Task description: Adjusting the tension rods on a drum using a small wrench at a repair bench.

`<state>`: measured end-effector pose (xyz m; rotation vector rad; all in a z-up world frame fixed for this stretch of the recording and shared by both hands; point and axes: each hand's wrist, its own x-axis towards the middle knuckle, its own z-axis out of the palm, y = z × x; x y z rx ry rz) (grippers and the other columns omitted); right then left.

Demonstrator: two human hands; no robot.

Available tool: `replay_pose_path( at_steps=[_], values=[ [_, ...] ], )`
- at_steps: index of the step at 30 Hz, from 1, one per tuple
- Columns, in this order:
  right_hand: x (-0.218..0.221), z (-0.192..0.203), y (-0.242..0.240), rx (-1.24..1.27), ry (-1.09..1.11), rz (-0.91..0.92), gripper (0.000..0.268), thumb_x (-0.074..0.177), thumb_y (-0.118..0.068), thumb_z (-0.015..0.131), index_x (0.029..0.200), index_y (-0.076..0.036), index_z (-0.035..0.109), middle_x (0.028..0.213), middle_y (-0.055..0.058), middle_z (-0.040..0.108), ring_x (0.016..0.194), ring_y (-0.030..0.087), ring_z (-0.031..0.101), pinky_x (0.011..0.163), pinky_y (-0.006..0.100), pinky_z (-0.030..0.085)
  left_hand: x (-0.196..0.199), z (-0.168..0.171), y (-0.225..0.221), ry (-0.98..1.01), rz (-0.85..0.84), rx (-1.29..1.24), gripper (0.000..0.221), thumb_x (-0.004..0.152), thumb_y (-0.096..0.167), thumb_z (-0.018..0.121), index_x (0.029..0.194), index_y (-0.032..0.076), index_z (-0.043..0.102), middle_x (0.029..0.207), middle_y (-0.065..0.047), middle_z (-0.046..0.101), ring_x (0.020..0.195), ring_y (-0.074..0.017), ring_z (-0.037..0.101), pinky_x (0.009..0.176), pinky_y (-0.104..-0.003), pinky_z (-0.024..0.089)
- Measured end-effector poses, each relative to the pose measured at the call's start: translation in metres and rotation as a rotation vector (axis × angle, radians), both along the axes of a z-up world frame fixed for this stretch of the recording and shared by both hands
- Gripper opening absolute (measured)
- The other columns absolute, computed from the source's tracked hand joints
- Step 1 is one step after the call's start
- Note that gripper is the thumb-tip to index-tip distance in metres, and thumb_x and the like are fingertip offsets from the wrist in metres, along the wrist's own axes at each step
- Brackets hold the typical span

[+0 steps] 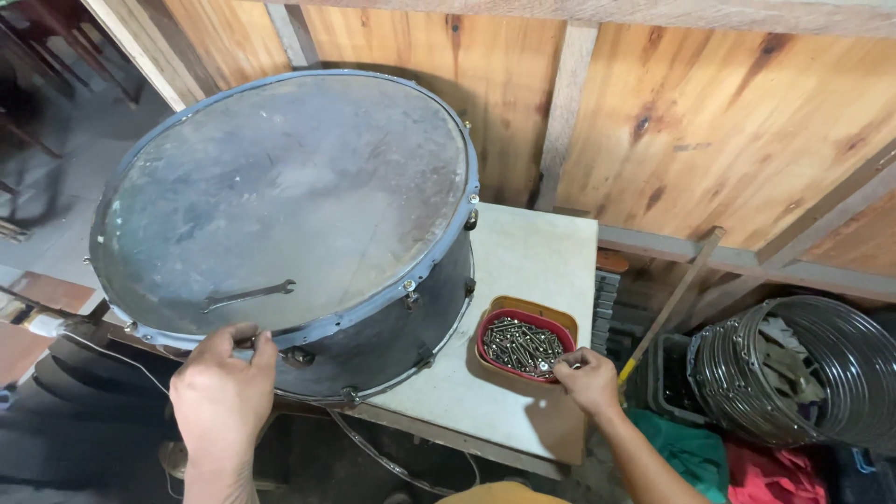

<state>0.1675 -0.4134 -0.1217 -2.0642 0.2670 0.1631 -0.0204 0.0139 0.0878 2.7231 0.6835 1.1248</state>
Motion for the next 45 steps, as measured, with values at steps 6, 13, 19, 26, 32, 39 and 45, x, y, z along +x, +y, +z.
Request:
replay_pose_path(
  at_steps=[6, 13, 19, 26, 32, 39, 45],
  values=[
    [0.014, 0.004, 0.002, 0.167, 0.007, 0.129, 0.003, 0.077, -0.003, 0.073, 0.077, -0.001, 0.075, 0.056, 0.010, 0.068, 0.045, 0.015, 0.058, 0.044, 0.032, 0.046, 0.007, 0.004, -0.001, -0.038, 0.005, -0.026, 0.010, 0.099, 0.009, 0.069, 0.105, 0.002, 0.074, 0.084, -0.009, 0.071, 0.064, -0.0245, 0.063, 0.060, -0.040, 0.052],
    [0.037, 0.004, 0.030, 0.235, 0.192, 0.163, 0.027, 0.086, -0.007, 0.064, 0.103, 0.001, 0.084, 0.076, 0.013, 0.073, 0.060, 0.020, 0.062, 0.055, 0.033, 0.051, -0.008, 0.036, -0.034, -0.258, 0.002, 0.098, 0.015, 0.105, 0.010, 0.077, 0.114, -0.001, 0.073, 0.110, -0.016, 0.076, 0.095, -0.0329, 0.073, 0.083, -0.043, 0.056],
    [0.082, -0.038, 0.054, -0.393, -0.383, 0.667, 0.027, 0.093, -0.027, 0.061, 0.107, -0.012, 0.079, 0.109, 0.010, 0.076, 0.102, 0.032, 0.071, 0.088, 0.048, 0.056, 0.023, 0.008, -0.118, -0.111, -0.483, -0.304, 0.014, 0.086, 0.022, 0.078, 0.094, 0.010, 0.076, 0.092, -0.004, 0.077, 0.084, -0.0184, 0.073, 0.080, -0.033, 0.059],
    [0.090, -0.049, 0.072, -0.730, -0.447, 1.014, 0.022, 0.088, -0.014, 0.053, 0.090, -0.010, 0.074, 0.121, 0.005, 0.069, 0.079, 0.037, 0.072, 0.062, 0.056, 0.056, 0.070, -0.058, -0.165, 0.493, -0.211, -1.213, 0.027, 0.087, 0.022, 0.076, 0.113, 0.015, 0.078, 0.116, 0.000, 0.082, 0.101, -0.0114, 0.080, 0.088, -0.024, 0.064],
    [0.094, -0.080, 0.072, -0.722, -0.440, 0.987, 0.021, 0.090, -0.008, 0.052, 0.096, -0.003, 0.072, 0.110, 0.018, 0.064, 0.096, 0.039, 0.065, 0.080, 0.051, 0.056, 0.091, -0.076, -0.168, 0.570, -0.234, -1.173, 0.026, 0.087, 0.029, 0.072, 0.108, 0.016, 0.080, 0.106, 0.002, 0.084, 0.103, -0.0115, 0.080, 0.089, -0.026, 0.059],
    [0.088, -0.052, 0.067, -0.768, -0.300, 0.975, 0.023, 0.091, -0.022, 0.057, 0.093, -0.005, 0.072, 0.101, 0.019, 0.065, 0.082, 0.040, 0.069, 0.072, 0.054, 0.055, 0.106, -0.096, -0.172, 0.435, -0.231, -1.291, 0.022, 0.092, 0.024, 0.070, 0.109, 0.012, 0.078, 0.083, -0.007, 0.083, 0.079, -0.0117, 0.082, 0.077, -0.025, 0.064],
    [0.077, -0.031, 0.059, -0.377, -0.147, 0.600, 0.019, 0.084, -0.024, 0.066, 0.087, -0.011, 0.081, 0.088, 0.007, 0.075, 0.074, 0.024, 0.064, 0.066, 0.043, 0.051, 0.111, -0.095, -0.176, 0.461, -0.284, -1.109, 0.022, 0.093, 0.032, 0.068, 0.105, 0.017, 0.077, 0.084, 0.000, 0.082, 0.078, -0.0113, 0.080, 0.075, -0.029, 0.061]
  ],
)
